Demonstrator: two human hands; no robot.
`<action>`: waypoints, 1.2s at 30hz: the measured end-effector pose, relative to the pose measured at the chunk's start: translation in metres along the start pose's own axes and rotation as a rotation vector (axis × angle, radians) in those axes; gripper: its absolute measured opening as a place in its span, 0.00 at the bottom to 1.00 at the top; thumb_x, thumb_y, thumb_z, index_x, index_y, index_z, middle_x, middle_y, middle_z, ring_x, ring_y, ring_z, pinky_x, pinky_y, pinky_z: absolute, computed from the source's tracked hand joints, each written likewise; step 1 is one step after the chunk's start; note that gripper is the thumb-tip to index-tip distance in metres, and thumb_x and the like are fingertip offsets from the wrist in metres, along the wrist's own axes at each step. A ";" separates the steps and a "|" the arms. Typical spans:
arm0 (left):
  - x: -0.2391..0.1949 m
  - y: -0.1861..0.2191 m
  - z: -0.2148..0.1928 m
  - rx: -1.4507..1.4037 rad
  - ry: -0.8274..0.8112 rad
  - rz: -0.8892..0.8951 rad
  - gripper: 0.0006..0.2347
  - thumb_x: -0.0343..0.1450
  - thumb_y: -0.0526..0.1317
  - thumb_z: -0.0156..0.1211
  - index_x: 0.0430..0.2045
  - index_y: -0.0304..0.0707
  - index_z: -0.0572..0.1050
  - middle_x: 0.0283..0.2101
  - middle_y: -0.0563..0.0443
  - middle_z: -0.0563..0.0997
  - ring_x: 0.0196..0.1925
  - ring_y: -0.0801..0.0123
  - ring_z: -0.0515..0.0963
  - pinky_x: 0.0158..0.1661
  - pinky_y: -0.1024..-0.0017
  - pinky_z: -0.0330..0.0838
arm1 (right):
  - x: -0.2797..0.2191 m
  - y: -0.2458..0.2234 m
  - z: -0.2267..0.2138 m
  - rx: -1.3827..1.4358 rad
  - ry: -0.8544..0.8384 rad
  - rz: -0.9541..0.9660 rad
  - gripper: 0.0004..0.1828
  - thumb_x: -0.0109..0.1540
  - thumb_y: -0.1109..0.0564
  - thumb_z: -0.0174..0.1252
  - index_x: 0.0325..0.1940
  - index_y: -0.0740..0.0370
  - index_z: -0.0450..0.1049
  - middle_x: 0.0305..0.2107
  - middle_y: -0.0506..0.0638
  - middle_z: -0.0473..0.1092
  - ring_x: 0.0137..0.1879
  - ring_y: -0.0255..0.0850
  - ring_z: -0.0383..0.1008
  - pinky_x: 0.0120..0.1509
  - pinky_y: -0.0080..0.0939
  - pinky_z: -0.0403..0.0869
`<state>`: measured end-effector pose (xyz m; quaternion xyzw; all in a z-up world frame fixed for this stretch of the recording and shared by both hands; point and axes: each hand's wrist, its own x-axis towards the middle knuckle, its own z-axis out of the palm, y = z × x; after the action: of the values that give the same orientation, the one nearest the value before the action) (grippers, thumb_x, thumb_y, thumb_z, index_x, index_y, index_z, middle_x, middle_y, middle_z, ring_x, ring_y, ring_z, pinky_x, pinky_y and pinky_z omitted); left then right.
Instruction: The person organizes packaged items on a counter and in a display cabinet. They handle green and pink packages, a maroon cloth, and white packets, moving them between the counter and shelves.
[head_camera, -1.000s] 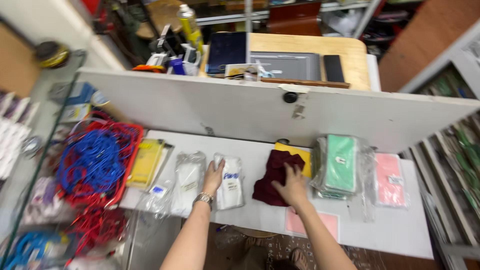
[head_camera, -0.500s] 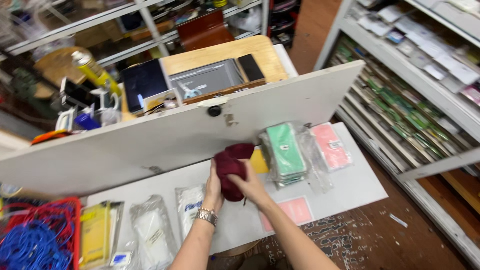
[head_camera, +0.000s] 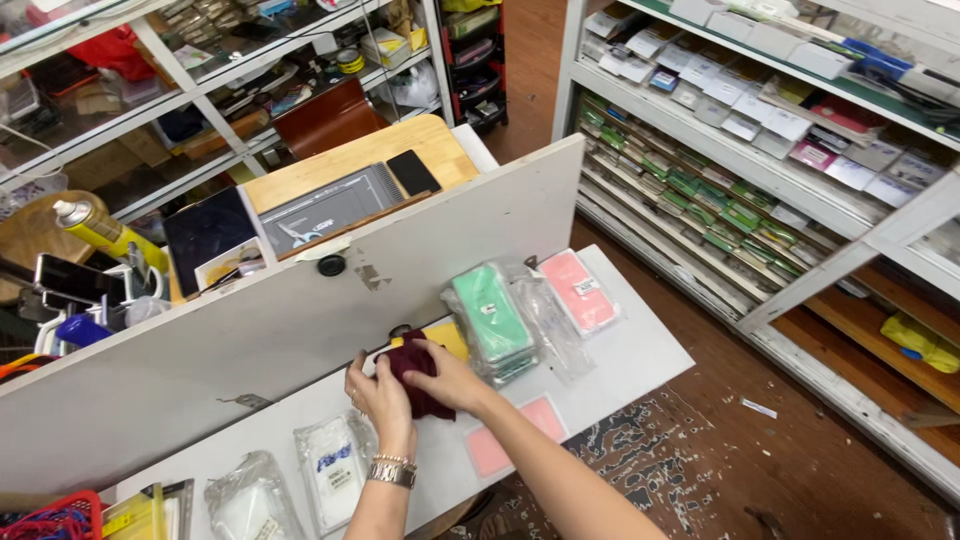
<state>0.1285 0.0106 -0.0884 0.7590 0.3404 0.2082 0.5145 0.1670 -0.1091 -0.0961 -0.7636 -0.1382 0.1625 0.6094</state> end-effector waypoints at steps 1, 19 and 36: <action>-0.010 0.012 0.014 0.019 0.024 0.094 0.21 0.75 0.44 0.54 0.60 0.30 0.67 0.69 0.34 0.60 0.72 0.46 0.58 0.65 0.56 0.54 | -0.004 -0.002 -0.020 0.118 -0.036 0.024 0.33 0.62 0.50 0.62 0.69 0.63 0.62 0.57 0.60 0.71 0.62 0.48 0.73 0.66 0.44 0.70; -0.316 0.148 0.336 -0.222 -0.647 0.129 0.13 0.72 0.39 0.55 0.48 0.35 0.78 0.58 0.40 0.75 0.63 0.57 0.72 0.62 0.64 0.63 | -0.214 0.092 -0.443 0.564 0.580 0.238 0.18 0.69 0.54 0.51 0.60 0.63 0.71 0.48 0.55 0.78 0.49 0.40 0.79 0.53 0.40 0.78; -0.359 0.165 0.614 -0.294 -0.835 -0.088 0.11 0.72 0.37 0.55 0.42 0.32 0.80 0.45 0.44 0.85 0.50 0.63 0.82 0.52 0.70 0.71 | -0.175 0.207 -0.658 0.674 0.727 0.437 0.20 0.68 0.51 0.51 0.62 0.59 0.71 0.50 0.54 0.77 0.51 0.43 0.78 0.56 0.44 0.76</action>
<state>0.3433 -0.6836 -0.1593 0.6815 0.1023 -0.0924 0.7187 0.2846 -0.8086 -0.1498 -0.5436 0.3033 0.0461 0.7812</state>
